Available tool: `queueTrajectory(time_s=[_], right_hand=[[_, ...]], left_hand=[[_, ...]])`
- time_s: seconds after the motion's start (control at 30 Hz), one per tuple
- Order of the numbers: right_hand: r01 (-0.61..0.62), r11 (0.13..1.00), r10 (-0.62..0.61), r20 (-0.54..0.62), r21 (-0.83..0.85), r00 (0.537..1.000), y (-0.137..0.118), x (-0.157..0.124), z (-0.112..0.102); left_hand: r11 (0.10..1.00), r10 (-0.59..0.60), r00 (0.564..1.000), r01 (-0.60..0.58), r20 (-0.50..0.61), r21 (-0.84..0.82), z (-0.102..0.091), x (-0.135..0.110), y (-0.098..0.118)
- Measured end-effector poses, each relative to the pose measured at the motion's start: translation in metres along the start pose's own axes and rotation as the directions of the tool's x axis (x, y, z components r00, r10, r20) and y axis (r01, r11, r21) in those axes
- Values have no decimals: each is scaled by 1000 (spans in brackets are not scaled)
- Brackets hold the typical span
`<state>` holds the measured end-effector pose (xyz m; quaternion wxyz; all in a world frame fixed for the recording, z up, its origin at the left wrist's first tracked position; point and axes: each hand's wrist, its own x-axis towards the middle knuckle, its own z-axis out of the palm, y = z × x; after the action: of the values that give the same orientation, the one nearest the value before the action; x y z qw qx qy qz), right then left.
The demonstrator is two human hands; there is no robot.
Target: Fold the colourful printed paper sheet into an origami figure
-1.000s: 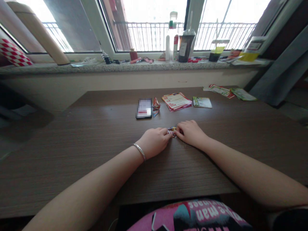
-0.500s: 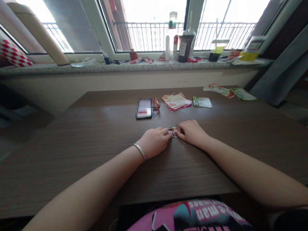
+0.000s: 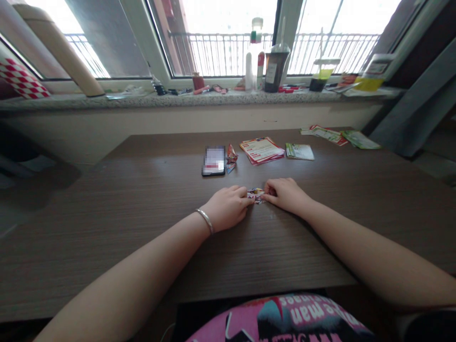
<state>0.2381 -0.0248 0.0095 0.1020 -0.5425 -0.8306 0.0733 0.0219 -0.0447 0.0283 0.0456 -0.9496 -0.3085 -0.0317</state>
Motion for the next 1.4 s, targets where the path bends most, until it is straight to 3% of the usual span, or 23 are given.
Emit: queueTrajectory(time_s=[0.33, 0.6, 0.9, 1.0, 1.2, 1.4], right_hand=[[-32, 988, 35, -19, 151, 999, 10, -1, 7], [135, 975, -123, -73, 179, 990, 14, 1, 10], [276, 953, -267, -87, 122, 960, 5, -3, 7], [335, 937, -326, -96, 102, 941, 2, -4, 7], [356, 930, -345, -111, 91, 932, 0, -6, 5], [317, 939, -303, -112, 135, 946, 2, -4, 6]], left_hand=[[999, -9, 999, 10, 39, -40, 1, -3, -7], [997, -1, 998, -4, -71, -73, 12, -2, -12], [971, -164, 967, 123, -196, -205, 24, -1, -12], [970, -184, 971, 154, -156, -186, 25, -2, -13], [974, -111, 987, 85, -115, -212, 23, -2, -14], [943, -109, 978, 47, -175, -329, 27, -1, -14]])
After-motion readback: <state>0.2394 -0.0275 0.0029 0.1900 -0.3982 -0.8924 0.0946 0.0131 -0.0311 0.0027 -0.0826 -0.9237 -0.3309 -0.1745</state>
